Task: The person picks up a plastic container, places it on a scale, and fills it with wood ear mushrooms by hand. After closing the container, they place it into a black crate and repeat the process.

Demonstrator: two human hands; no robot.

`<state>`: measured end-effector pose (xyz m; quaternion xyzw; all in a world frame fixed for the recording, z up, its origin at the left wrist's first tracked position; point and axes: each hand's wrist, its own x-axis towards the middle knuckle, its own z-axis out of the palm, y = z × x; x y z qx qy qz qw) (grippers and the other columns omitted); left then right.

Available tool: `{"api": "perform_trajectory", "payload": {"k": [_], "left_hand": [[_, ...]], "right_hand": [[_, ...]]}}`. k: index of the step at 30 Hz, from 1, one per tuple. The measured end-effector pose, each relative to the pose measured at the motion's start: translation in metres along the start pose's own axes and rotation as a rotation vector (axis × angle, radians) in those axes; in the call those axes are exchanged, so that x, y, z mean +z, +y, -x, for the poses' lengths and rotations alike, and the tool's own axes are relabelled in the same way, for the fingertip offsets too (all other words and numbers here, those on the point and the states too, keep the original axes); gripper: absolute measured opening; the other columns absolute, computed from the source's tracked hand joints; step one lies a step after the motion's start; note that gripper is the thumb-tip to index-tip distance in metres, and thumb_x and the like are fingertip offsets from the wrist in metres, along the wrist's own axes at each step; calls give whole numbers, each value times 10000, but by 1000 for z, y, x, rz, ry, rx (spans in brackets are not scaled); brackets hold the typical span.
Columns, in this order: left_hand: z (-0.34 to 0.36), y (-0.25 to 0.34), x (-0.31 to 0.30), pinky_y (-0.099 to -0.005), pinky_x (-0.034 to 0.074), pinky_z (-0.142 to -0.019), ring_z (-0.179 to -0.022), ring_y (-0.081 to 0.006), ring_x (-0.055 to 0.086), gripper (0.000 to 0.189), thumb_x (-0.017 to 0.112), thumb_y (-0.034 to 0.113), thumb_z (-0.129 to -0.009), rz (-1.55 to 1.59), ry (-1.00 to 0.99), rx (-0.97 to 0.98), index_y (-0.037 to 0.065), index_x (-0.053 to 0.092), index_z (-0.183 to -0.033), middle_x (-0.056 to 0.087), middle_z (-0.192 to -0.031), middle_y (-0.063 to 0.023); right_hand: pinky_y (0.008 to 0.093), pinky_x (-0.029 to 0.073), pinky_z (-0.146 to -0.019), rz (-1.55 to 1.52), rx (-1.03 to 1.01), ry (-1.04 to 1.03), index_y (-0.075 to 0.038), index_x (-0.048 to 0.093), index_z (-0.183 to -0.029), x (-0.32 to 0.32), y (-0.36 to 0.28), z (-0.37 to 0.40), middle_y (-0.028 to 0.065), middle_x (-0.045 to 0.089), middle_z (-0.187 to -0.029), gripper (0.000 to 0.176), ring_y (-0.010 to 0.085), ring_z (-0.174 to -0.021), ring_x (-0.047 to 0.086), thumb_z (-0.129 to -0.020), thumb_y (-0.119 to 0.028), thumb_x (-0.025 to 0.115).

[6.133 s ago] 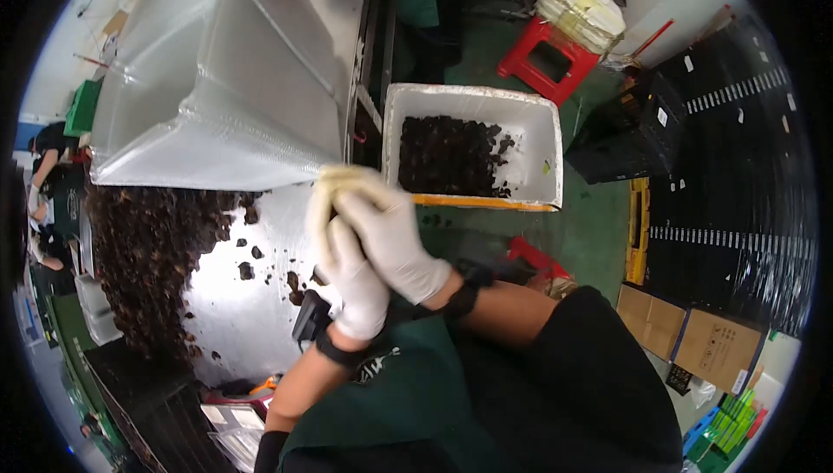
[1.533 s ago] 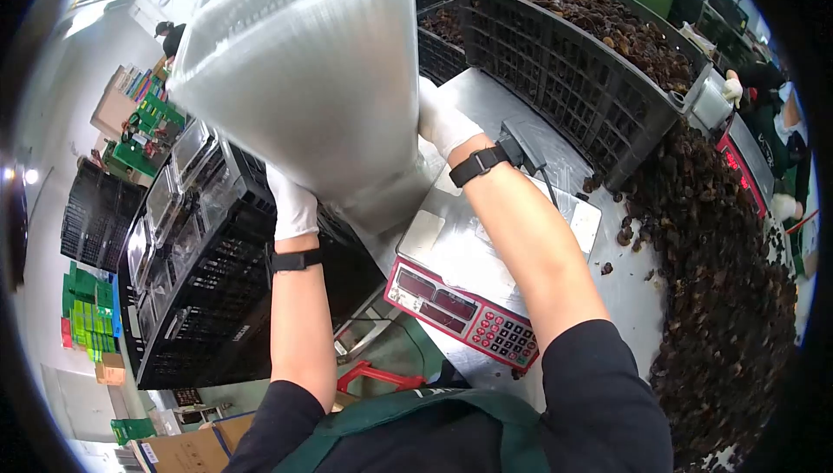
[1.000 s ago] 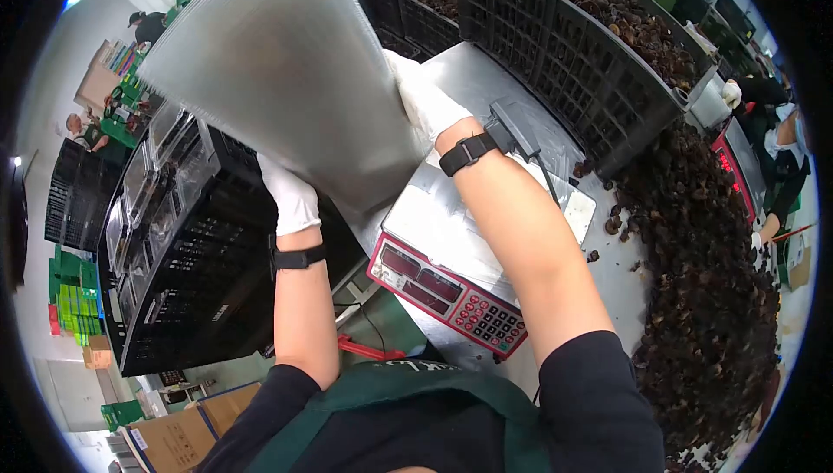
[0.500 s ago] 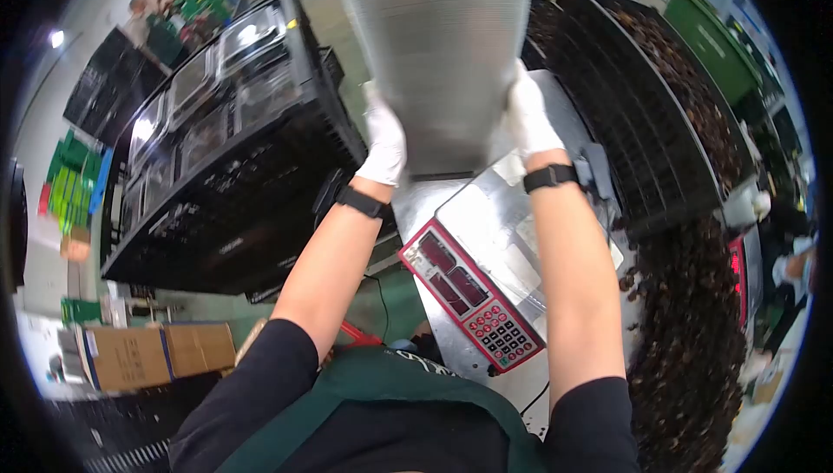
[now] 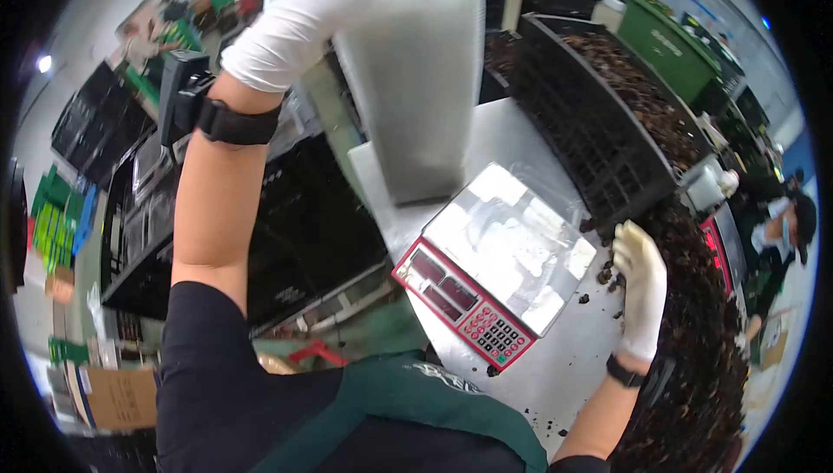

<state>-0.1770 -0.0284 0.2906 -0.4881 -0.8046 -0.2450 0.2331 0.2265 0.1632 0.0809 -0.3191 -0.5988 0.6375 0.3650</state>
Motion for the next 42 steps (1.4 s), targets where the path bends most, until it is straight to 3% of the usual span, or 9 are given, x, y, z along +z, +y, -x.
{"api": "perform_trajectory", "payload": {"k": [3, 6, 15, 18, 22, 25, 30, 34, 42], "left_hand": [[-21, -32, 53, -399, 531, -831, -967, -354, 681, 327, 569, 267, -961, 8, 233, 580, 67, 664, -1201, 705, -1070, -188], [-37, -23, 32, -300, 516, -748, -775, -130, 638, 320, 594, 232, -922, 53, -247, 101, -1, 704, -1112, 703, -833, -101], [-117, -82, 31, -243, 426, -590, -670, -55, 508, 253, 756, 224, -862, 5, -261, 360, -8, 655, -873, 610, -710, 5], [-176, -163, 61, -231, 389, -521, -581, -50, 487, 224, 688, 244, -940, 188, -576, 246, 27, 685, -886, 592, -681, 35], [-150, -152, 52, -268, 440, -758, -847, -118, 550, 233, 621, 207, -986, 240, -630, 208, 1, 647, -1092, 630, -935, -41], [-125, -152, 59, -307, 464, -885, -1001, -179, 590, 274, 589, 164, -997, 367, -454, 160, -8, 615, -1209, 644, -1097, -104], [21, 37, 22, -390, 530, -930, -1033, -303, 666, 349, 730, 9, -839, -61, 256, 693, 28, 662, -1182, 682, -1158, -166], [113, 130, 38, -391, 522, -944, -1010, -302, 659, 345, 711, -71, -813, 74, 184, 858, -10, 655, -1148, 682, -1109, -156], [241, 204, 143, -431, 446, -995, -1184, -373, 560, 404, 617, -87, -826, 658, -638, 806, -6, 616, -1221, 576, -1267, -206]], "right_hand": [[251, 485, -863, -37, 28, 200, -1, 615, -1275, -61, 32, 83, 83, 681, -1161, 430, 125, -961, 633, -1029, -334, 499], [234, 506, -815, -132, 58, 435, 34, 617, -1246, -84, 56, 180, 94, 696, -1090, 414, 119, -905, 647, -1030, -303, 511], [240, 511, -788, -16, 229, 722, 6, 685, -1149, -62, 110, 297, 74, 712, -1006, 330, 109, -870, 655, -1031, -226, 482], [285, 514, -847, 42, 221, 688, 7, 682, -1152, -53, 141, 292, 90, 715, -1060, 269, 166, -944, 661, -996, -151, 531], [436, 437, -1015, 1266, 181, 861, -76, 631, -1231, -86, 151, 300, 148, 593, -1269, 427, 342, -1193, 525, -817, -179, 659], [465, 425, -1041, 1429, 152, 1217, -90, 605, -1263, -146, 143, 326, 200, 559, -1321, 559, 371, -1207, 532, -728, -209, 712], [485, 369, -1092, 1443, 312, 1672, -143, 520, -1403, -226, 146, 374, 255, 448, -1441, 726, 414, -1301, 452, -751, -328, 781], [499, 342, -1118, 1121, 328, 1731, -170, 470, -1457, -247, 203, 355, 333, 344, -1495, 765, 487, -1329, 391, -804, -459, 743], [480, 404, -1046, 957, 222, 1637, -147, 626, -1294, -184, 200, 299, 324, 460, -1367, 576, 461, -1219, 476, -786, -382, 760]]}}
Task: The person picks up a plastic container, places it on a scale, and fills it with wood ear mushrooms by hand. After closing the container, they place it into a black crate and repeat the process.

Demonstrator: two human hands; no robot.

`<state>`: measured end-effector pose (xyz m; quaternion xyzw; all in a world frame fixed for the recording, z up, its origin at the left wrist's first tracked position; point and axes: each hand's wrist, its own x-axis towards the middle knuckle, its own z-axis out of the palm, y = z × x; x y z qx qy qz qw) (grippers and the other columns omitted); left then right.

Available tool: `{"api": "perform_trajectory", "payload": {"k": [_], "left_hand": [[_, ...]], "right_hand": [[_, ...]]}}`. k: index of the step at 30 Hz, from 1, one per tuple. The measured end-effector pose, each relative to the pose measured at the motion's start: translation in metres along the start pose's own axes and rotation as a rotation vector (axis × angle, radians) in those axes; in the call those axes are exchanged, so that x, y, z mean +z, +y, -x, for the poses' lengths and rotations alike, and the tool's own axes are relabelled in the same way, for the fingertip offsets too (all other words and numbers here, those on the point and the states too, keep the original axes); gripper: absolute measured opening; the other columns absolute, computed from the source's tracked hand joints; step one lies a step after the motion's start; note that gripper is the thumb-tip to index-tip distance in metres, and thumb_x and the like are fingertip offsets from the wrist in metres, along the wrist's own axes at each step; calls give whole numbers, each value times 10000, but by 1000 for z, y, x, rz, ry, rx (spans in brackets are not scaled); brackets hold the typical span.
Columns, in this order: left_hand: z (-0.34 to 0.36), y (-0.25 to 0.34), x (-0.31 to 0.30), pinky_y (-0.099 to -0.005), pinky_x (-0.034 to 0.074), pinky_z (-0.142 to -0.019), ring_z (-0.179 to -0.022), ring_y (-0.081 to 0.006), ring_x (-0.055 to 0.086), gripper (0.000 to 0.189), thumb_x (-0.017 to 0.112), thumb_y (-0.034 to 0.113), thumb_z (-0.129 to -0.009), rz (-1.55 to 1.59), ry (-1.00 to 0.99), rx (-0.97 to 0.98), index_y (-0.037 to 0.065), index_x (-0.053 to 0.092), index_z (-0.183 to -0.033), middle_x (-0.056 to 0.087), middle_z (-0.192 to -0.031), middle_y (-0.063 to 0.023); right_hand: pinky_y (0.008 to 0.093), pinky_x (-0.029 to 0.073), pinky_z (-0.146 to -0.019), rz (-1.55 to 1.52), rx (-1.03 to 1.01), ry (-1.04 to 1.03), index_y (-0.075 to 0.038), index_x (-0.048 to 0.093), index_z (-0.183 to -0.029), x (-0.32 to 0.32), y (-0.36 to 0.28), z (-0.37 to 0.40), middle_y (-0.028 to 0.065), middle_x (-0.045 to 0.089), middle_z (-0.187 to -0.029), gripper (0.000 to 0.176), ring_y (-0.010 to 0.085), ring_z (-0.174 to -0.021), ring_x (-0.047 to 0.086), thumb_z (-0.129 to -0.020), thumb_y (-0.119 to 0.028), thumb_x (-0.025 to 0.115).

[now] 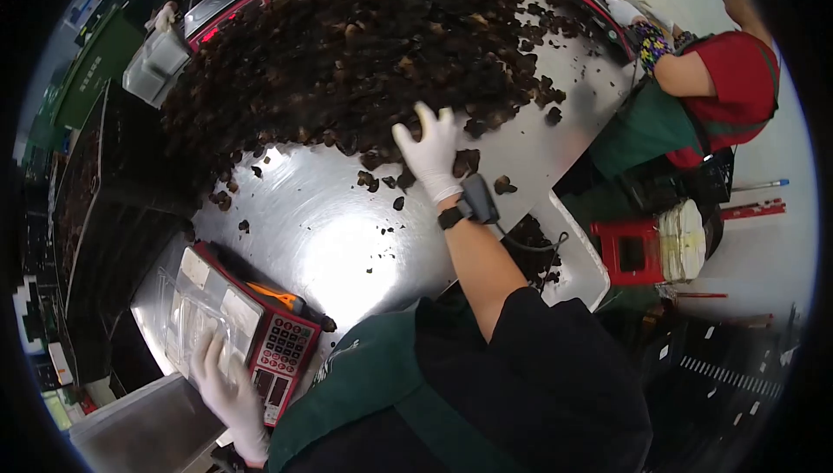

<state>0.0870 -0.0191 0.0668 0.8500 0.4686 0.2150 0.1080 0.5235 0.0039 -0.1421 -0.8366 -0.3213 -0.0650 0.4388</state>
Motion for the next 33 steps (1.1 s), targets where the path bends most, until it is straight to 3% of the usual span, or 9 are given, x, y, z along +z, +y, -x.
{"api": "perform_trajectory", "payload": {"k": [3, 8, 13, 15, 16, 20, 23, 30, 33], "left_hand": [[-23, 13, 38, -416, 463, -972, -1139, -362, 577, 360, 627, -67, -832, 176, -121, 99, 3, 629, -1185, 593, -1233, -183], [-44, 18, 95, -453, 447, -1004, -1184, -395, 544, 399, 661, 31, -825, 211, -375, 221, 9, 604, -1219, 571, -1269, -210], [-39, 11, 144, -480, 406, -1065, -1258, -450, 478, 543, 667, 99, -830, 121, -474, 212, 13, 514, -1344, 490, -1364, -282], [-30, 3, 152, -489, 392, -1078, -1274, -466, 457, 599, 682, 123, -821, 68, -543, 180, 11, 484, -1375, 464, -1378, -317], [-23, 0, 154, -481, 392, -1077, -1287, -443, 451, 612, 694, 136, -816, 59, -574, 178, 10, 480, -1376, 465, -1389, -283], [-10, -1, 151, -485, 393, -1062, -1288, -398, 464, 557, 681, 169, -844, 63, -596, 212, 17, 505, -1350, 498, -1360, -232], [-6, 0, 154, -482, 394, -1059, -1288, -379, 467, 548, 685, 164, -839, 83, -605, 196, 27, 507, -1340, 503, -1349, -208], [-7, 6, 160, -461, 415, -1038, -1245, -366, 503, 512, 680, 134, -842, 139, -601, 144, 30, 526, -1320, 527, -1324, -185], [-12, 12, 150, -444, 422, -1037, -1229, -361, 516, 489, 668, 123, -852, 211, -589, 121, 28, 536, -1313, 538, -1318, -181]], "right_hand": [[469, 432, -1020, -27, -76, -49, -147, 656, -1254, 14, -44, 21, 296, 481, -1367, 547, 441, -1159, 508, -765, -373, 754], [491, 412, -1042, 29, -163, -400, -203, 664, -1254, 32, -111, 52, 170, 429, -1482, 529, 407, -1209, 491, -761, -387, 720], [635, 270, -1097, 183, -623, -628, -229, 648, -1290, 19, -119, 73, 117, 392, -1536, 580, 401, -1413, 317, -757, -449, 716], [648, 266, -1098, 229, -784, -739, -238, 623, -1324, -8, -107, 72, 100, 391, -1541, 625, 374, -1428, 307, -747, -450, 736], [643, 259, -1106, 217, -819, -786, -241, 591, -1362, -21, -99, 71, 97, 383, -1547, 684, 366, -1433, 304, -729, -442, 756], [572, 268, -1140, 160, -625, -623, -241, 416, -1495, -53, -57, 57, 167, 314, -1567, 914, 369, -1432, 306, -685, -384, 816], [484, 310, -1145, 85, -335, -588, -180, 435, -1480, -49, -26, 61, 222, 308, -1551, 875, 405, -1387, 355, -699, -327, 802], [477, 345, -1131, -211, -433, -574, -166, 483, -1446, -19, -70, 69, 210, 335, -1539, 801, 420, -1360, 384, -707, -237, 785], [488, 407, -1091, -116, -501, -571, -246, 482, -1450, 13, -94, 43, 205, 323, -1551, 819, 413, -1363, 389, -701, -330, 802]]}}
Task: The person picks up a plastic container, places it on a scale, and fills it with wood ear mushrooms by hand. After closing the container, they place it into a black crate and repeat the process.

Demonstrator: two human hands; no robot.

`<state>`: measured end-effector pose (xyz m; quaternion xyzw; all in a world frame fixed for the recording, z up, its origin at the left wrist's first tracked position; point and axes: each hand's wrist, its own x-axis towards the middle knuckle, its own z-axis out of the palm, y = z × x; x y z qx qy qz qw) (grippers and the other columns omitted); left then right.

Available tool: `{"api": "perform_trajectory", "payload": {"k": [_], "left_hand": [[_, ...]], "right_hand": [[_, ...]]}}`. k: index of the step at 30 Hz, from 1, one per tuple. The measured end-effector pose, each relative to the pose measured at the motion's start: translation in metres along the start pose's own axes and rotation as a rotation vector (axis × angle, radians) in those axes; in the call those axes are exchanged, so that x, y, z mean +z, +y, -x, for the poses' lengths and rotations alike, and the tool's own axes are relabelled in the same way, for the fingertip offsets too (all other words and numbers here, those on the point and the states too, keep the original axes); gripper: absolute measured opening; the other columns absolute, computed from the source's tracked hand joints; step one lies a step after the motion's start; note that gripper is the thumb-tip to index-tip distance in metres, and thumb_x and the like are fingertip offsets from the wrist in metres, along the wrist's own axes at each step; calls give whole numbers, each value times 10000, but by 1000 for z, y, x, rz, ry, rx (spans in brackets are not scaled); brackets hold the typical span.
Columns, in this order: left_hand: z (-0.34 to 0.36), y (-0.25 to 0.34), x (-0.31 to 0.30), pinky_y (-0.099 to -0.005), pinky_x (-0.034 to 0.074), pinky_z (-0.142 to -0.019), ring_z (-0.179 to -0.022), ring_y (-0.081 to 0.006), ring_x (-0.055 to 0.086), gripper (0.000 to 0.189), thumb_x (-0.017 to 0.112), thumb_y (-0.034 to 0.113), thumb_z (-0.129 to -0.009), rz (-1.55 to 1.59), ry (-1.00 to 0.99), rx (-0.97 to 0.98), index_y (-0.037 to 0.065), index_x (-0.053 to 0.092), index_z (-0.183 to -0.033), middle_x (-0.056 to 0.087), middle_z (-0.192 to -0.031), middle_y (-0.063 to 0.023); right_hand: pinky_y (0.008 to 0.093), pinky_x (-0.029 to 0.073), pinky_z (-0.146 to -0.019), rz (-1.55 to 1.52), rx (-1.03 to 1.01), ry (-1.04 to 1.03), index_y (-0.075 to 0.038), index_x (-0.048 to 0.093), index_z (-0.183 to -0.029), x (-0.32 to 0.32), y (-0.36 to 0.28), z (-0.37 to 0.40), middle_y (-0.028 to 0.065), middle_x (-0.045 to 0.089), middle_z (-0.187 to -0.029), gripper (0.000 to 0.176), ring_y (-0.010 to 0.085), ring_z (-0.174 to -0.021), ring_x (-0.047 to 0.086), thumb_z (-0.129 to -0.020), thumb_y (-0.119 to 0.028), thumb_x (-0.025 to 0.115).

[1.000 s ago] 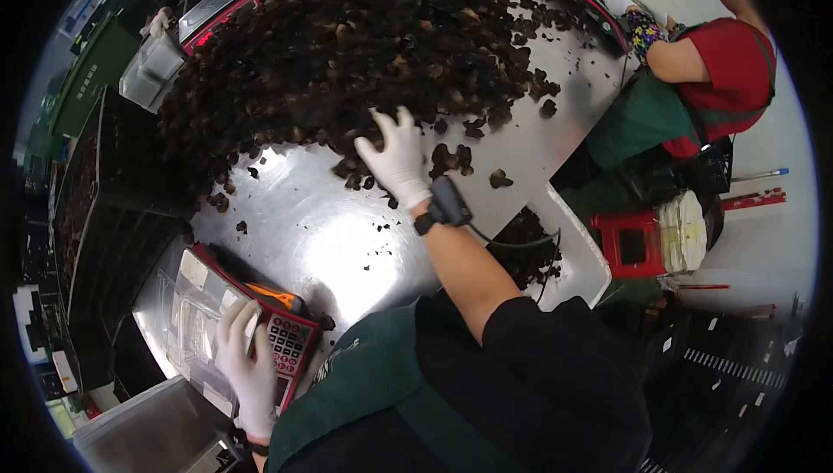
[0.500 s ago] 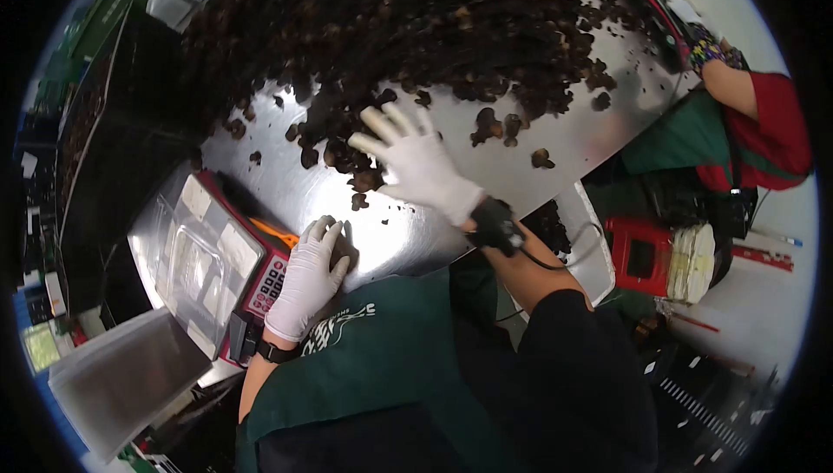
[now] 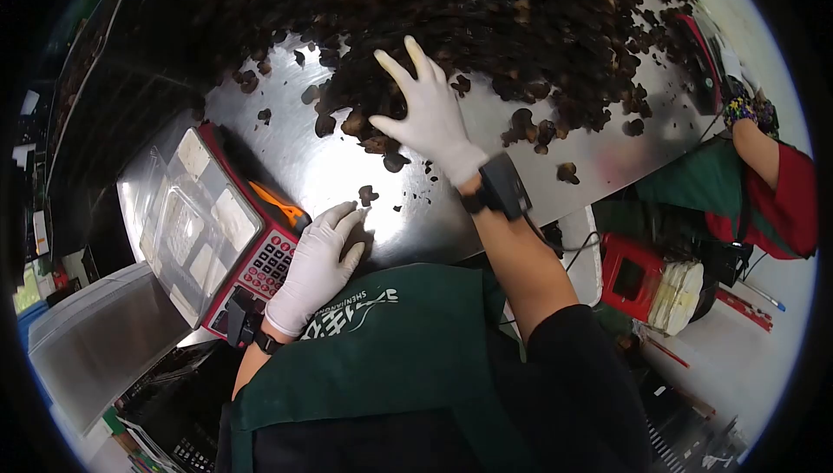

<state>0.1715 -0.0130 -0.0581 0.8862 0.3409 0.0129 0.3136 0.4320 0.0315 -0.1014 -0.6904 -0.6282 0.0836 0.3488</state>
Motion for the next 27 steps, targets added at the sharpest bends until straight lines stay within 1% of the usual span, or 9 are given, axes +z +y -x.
{"api": "perform_trajectory", "payload": {"k": [5, 7, 10, 13, 16, 19, 20, 24, 27], "left_hand": [[2, 15, -24, -421, 443, -1025, -1207, -343, 545, 453, 659, 89, -857, 103, 81, 13, 26, 566, -1296, 566, -1306, -158], [7, 21, -40, -418, 452, -1009, -1173, -332, 570, 432, 658, 74, -851, 121, 132, 19, 35, 586, -1275, 594, -1275, -148], [30, 16, -65, -414, 456, -992, -1128, -316, 600, 393, 664, 40, -833, 159, 251, 3, 48, 623, -1224, 639, -1210, -140], [65, 10, -95, -375, 497, -944, -1076, -296, 655, 341, 611, -95, -804, 147, 515, -138, 24, 676, -1116, 688, -1131, -136], [110, -30, -99, -362, 477, -978, -1095, -274, 645, 300, 548, -108, -891, -18, 879, -377, -18, 665, -1153, 685, -1147, -150], [136, -64, -99, -395, 411, -1067, -1222, -293, 566, 328, 557, -21, -928, -181, 1039, -529, -18, 619, -1250, 598, -1312, -161], [144, -77, -94, -430, 336, -1128, -1329, -316, 472, 396, 564, 56, -944, -165, 1016, -606, 3, 563, -1337, 516, -1421, -160], [141, -98, -78, -455, 232, -1186, -1446, -348, 323, 489, 569, 129, -943, -249, 858, -566, 30, 490, -1415, 439, -1497, -179], [128, -89, -77, -464, 243, -1184, -1450, -379, 306, 531, 594, 40, -898, -154, 875, -543, 39, 484, -1418, 414, -1512, -180]], "right_hand": [[464, 523, -956, 216, -117, -233, -329, 507, -1419, 31, -9, -54, 146, 364, -1544, 766, 353, -1309, 471, -720, -484, 779], [400, 568, -805, 358, -308, -127, -308, 591, -1330, 45, 3, -49, 82, 496, -1417, 540, 297, -1197, 536, -816, -421, 709], [359, 571, -752, 235, -196, -46, -235, 720, -1107, 42, 16, -34, 6, 616, -1188, 292, 215, -1124, 575, -827, -318, 702], [358, 557, -775, -35, -89, 50, -144, 759, -933, 36, 31, -43, 57, 681, -979, 146, 257, -867, 674, -812, -211, 714], [319, 536, -770, -293, 117, -25, -25, 742, -830, 25, 43, -72, 78, 728, -868, 131, 228, -803, 693, -819, -151, 707], [223, 375, -473, -946, 722, -274, -47, 736, -987, -6, 30, -93, -19, 697, -847, 146, 69, -657, 572, -912, -145, 659], [202, 255, -414, -1189, 758, -335, -98, 705, -1050, -4, 41, -95, -15, 695, -875, 151, 35, -606, 518, -951, -148, 601], [200, 274, -413, -1384, 805, -417, -124, 684, -1046, -11, -2, -91, 4, 692, -916, 167, 60, -597, 519, -993, -178, 535], [164, 300, -392, -1531, 782, -544, -40, 617, -1203, -11, -45, -95, 84, 673, -1019, 268, 100, -690, 586, -1017, -137, 449]]}}
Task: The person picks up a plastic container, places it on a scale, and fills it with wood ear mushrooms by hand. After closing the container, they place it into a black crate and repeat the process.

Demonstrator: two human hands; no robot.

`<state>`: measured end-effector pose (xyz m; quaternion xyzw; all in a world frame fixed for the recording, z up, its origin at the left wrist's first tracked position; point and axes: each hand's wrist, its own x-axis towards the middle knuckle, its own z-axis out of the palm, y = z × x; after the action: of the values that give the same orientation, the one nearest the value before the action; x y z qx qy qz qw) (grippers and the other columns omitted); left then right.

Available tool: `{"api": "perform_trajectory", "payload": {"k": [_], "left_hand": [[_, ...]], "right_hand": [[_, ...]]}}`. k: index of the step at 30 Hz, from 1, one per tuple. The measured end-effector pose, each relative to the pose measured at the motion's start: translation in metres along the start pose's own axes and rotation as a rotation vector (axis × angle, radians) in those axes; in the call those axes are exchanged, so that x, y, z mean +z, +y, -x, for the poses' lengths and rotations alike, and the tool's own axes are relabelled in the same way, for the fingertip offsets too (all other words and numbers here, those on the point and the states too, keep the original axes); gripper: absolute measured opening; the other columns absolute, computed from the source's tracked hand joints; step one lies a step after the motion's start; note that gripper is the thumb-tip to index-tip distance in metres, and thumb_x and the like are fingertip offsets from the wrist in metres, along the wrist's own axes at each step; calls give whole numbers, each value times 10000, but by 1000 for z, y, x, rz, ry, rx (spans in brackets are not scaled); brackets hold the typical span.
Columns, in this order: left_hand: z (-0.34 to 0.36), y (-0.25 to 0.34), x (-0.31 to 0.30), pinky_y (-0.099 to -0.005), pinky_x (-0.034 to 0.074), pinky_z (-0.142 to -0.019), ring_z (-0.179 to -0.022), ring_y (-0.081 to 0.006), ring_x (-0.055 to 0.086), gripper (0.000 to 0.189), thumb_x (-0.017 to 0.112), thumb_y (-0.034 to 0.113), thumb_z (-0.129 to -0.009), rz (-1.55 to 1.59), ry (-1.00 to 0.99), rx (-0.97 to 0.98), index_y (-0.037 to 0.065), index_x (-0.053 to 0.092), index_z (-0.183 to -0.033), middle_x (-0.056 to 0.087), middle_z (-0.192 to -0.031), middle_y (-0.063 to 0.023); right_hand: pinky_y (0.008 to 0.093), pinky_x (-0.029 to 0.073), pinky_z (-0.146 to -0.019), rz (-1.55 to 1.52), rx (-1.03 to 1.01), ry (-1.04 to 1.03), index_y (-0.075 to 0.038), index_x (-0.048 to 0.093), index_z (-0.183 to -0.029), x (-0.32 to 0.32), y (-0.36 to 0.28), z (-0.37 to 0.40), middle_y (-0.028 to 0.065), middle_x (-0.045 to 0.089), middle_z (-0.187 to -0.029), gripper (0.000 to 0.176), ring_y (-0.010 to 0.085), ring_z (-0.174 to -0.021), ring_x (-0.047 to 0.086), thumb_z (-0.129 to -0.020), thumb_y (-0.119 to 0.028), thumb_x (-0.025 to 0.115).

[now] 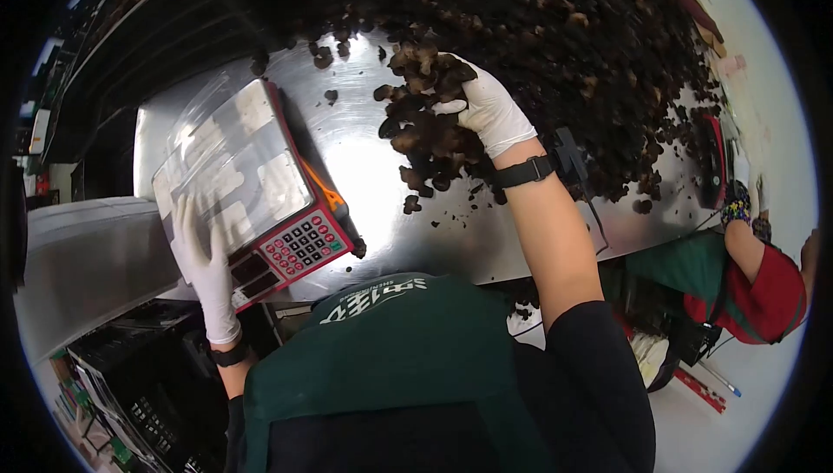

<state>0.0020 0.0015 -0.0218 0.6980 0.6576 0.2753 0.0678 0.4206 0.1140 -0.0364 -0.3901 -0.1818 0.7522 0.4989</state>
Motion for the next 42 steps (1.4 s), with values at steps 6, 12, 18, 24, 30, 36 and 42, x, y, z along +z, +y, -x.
{"api": "perform_trajectory", "payload": {"k": [6, 12, 18, 24, 30, 36, 42], "left_hand": [[1, 15, 11, -477, 286, -1170, -1436, -401, 326, 577, 630, 15, -862, 37, 40, 41, 41, 477, -1418, 426, -1486, -199], [-13, 40, -7, -406, 317, -1149, -1364, -324, 436, 542, 617, -2, -875, 133, 112, 76, 1, 485, -1400, 485, -1432, -179], [-35, 82, -3, -390, 397, -1094, -1362, -256, 461, 768, 740, 53, -810, 638, -138, -33, 59, 391, -1494, 479, -1453, -148], [-41, 78, 7, -234, 481, -801, -879, -67, 611, 379, 737, 99, -852, 933, -286, -275, 30, 608, -1201, 694, -996, -23], [-25, 64, -30, -193, 416, -602, -683, -75, 596, 262, 617, 210, -955, 1109, -414, -504, 9, 626, -1124, 668, -879, -22], [-2, 34, -44, -191, 302, -379, -407, -112, 494, 483, 493, 423, -1022, 1380, -283, -711, -29, 612, -1143, 624, -647, -87], [7, 17, -39, -196, 331, -369, -443, -137, 530, 516, 512, 453, -1017, 1393, -230, -649, -24, 574, -1203, 643, -725, -111]], "right_hand": [[162, 308, -387, -132, 99, -325, -25, 598, -1228, 49, 18, -33, 202, 664, -1047, 296, 122, -654, 580, -1026, -187, 455], [176, 329, -396, -146, 159, -393, -67, 615, -1153, 128, 31, -42, 135, 669, -1001, 256, 120, -622, 545, -1008, -253, 516], [188, 394, -448, -440, 312, -631, -28, 570, -1212, 181, 58, -51, 115, 635, -1038, 329, 137, -757, 567, -1010, -281, 515], [287, 524, -645, -324, 225, -422, -46, 567, -1225, 198, 75, -50, 131, 642, -1117, 346, 196, -875, 609, -1027, -317, 482], [264, 576, -727, 220, -164, -485, -35, 665, -1150, 195, 71, -39, 57, 706, -1012, 232, 117, -875, 677, -976, -157, 572], [330, 551, -833, 1339, -839, -620, -93, 697, -1083, 178, 107, -42, 36, 698, -1005, 232, 227, -947, 677, -907, -230, 631], [357, 548, -835, 1610, -1063, -553, -149, 621, -1270, 185, 102, 0, 70, 619, -1217, 394, 267, -1021, 635, -893, -263, 632]]}}
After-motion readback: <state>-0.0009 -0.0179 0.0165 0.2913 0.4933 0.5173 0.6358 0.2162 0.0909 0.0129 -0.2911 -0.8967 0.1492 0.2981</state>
